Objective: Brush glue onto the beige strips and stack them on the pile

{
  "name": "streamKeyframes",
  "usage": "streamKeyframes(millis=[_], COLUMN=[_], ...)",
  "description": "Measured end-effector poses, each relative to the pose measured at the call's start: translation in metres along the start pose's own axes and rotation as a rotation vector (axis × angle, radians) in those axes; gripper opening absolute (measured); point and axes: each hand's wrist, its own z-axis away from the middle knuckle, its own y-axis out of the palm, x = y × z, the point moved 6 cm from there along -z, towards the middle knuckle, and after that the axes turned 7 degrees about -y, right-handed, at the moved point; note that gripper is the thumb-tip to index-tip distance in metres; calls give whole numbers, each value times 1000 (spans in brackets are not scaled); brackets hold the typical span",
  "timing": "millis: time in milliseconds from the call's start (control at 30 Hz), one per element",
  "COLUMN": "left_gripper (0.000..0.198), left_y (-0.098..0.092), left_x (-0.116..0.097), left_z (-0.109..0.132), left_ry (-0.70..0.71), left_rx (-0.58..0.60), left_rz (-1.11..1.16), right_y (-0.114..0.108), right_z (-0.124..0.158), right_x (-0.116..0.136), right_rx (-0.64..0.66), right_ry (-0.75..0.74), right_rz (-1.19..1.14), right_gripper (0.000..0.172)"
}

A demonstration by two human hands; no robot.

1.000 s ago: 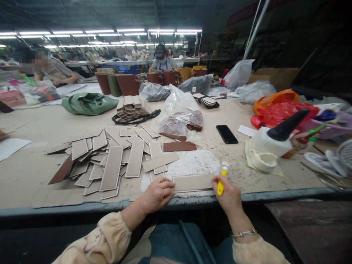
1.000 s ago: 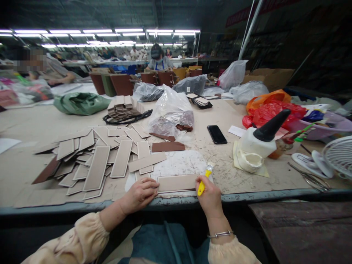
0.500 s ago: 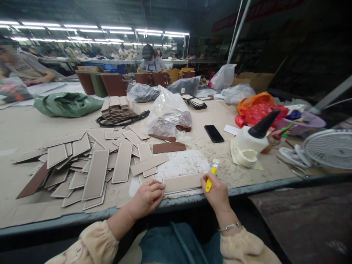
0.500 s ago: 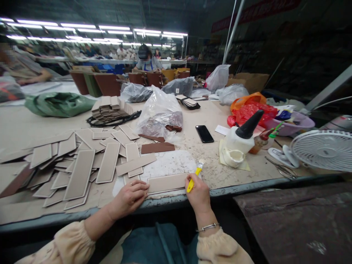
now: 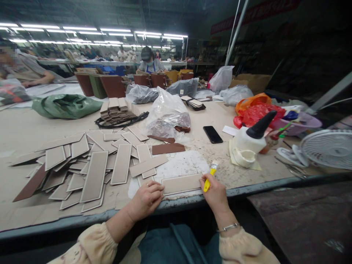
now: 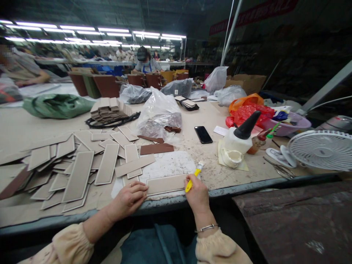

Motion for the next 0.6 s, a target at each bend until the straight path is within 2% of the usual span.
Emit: streamKeyframes(millis=[333, 600], left_gripper=[16, 14], left_y=[1, 1], left_x=[0, 0], left_z=[0, 0], left_ry=[-7, -1], left_rx=[14, 1], left_rz=[-1, 9], right_y=[0, -1], right_z=[1, 0], right_x=[4, 5], right_rx=[28, 9], right_ry=[-17, -39], right_rz=[90, 61], right_gripper=[19, 17])
